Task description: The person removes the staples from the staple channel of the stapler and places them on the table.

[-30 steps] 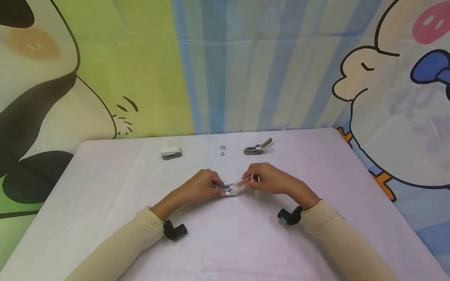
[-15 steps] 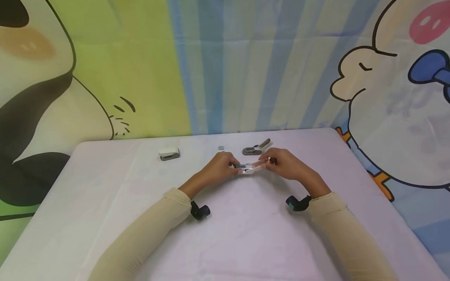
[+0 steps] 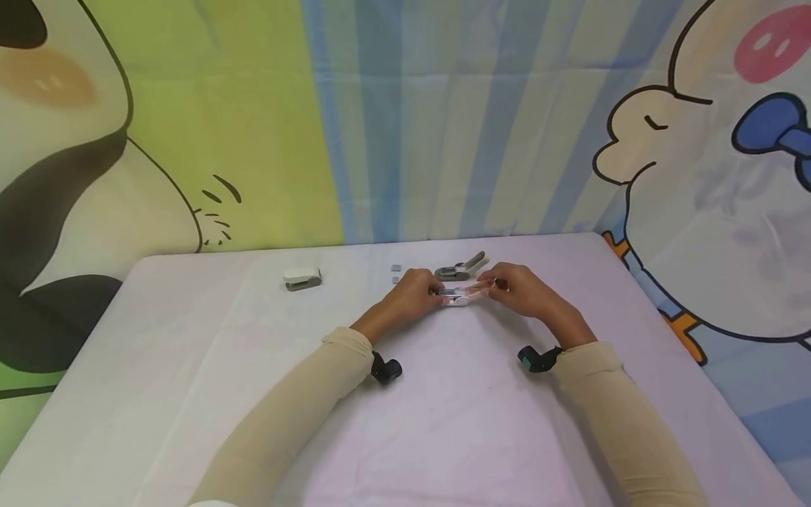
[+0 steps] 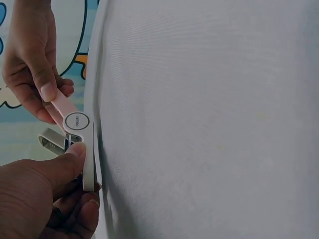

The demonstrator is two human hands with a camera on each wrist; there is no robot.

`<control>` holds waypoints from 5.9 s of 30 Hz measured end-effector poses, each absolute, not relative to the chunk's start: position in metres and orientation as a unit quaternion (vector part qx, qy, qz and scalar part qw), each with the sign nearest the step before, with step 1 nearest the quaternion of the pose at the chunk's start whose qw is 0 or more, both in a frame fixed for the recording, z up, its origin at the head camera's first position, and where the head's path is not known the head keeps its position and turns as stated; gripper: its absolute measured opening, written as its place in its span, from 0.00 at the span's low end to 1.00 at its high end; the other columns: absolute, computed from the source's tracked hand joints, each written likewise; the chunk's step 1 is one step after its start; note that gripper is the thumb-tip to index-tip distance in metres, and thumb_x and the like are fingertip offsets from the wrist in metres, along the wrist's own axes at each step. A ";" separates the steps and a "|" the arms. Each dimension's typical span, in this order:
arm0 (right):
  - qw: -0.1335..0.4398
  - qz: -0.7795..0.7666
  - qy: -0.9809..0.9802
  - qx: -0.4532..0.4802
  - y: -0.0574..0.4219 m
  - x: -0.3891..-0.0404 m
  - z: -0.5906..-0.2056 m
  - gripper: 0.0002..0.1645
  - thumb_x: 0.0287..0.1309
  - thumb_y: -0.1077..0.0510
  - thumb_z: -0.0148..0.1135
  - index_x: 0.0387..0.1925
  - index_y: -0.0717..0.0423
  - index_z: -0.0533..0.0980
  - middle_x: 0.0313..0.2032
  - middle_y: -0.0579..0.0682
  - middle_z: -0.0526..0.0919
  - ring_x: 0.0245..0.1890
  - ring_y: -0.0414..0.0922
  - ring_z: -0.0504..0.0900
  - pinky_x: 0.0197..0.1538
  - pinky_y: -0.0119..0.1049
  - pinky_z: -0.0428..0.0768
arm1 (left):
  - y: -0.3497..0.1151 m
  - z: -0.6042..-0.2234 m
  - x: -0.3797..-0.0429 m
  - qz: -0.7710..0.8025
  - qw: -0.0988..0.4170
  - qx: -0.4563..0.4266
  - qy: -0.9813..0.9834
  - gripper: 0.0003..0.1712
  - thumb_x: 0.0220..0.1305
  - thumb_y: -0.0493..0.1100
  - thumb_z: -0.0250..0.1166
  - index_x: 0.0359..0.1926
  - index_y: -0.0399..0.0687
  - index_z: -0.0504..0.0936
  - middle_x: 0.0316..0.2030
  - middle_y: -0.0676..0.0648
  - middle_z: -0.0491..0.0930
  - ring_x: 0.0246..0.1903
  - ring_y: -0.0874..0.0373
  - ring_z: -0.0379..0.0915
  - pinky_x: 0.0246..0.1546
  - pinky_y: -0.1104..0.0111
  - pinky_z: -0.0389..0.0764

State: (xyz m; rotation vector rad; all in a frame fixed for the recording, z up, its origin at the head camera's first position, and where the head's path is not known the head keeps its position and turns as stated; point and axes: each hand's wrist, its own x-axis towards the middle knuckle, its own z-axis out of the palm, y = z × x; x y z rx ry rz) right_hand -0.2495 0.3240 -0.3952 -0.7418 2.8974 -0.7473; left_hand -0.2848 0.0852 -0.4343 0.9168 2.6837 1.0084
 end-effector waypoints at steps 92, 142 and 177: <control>0.078 -0.354 0.883 -0.298 0.035 -0.336 -0.439 0.22 0.62 0.59 0.66 0.57 0.61 0.78 0.46 0.52 0.82 0.44 0.43 0.79 0.47 0.31 0.75 | -0.158 -0.453 -0.310 0.374 0.046 0.107 0.920 0.20 0.61 0.44 0.70 0.49 0.34 0.83 0.48 0.37 0.76 0.42 0.48 0.70 0.44 0.57 0.71; 0.124 -0.345 0.846 -0.388 0.149 -0.212 -0.408 0.11 0.62 0.60 0.66 0.45 0.56 0.78 0.39 0.43 0.78 0.40 0.38 0.79 0.45 0.37 0.78 | -0.082 -0.436 -0.220 0.406 0.078 0.374 0.830 0.11 0.53 0.45 0.76 0.31 0.48 0.83 0.27 0.56 0.76 0.26 0.62 0.67 0.26 0.70 0.69; 0.043 -0.308 0.861 -0.402 0.153 -0.199 -0.396 0.15 0.59 0.59 0.69 0.48 0.55 0.82 0.40 0.42 0.77 0.37 0.39 0.76 0.39 0.40 0.78 | -0.078 -0.442 -0.207 0.491 0.034 0.338 0.802 0.10 0.53 0.45 0.76 0.37 0.50 0.87 0.33 0.56 0.81 0.31 0.60 0.75 0.31 0.69 0.77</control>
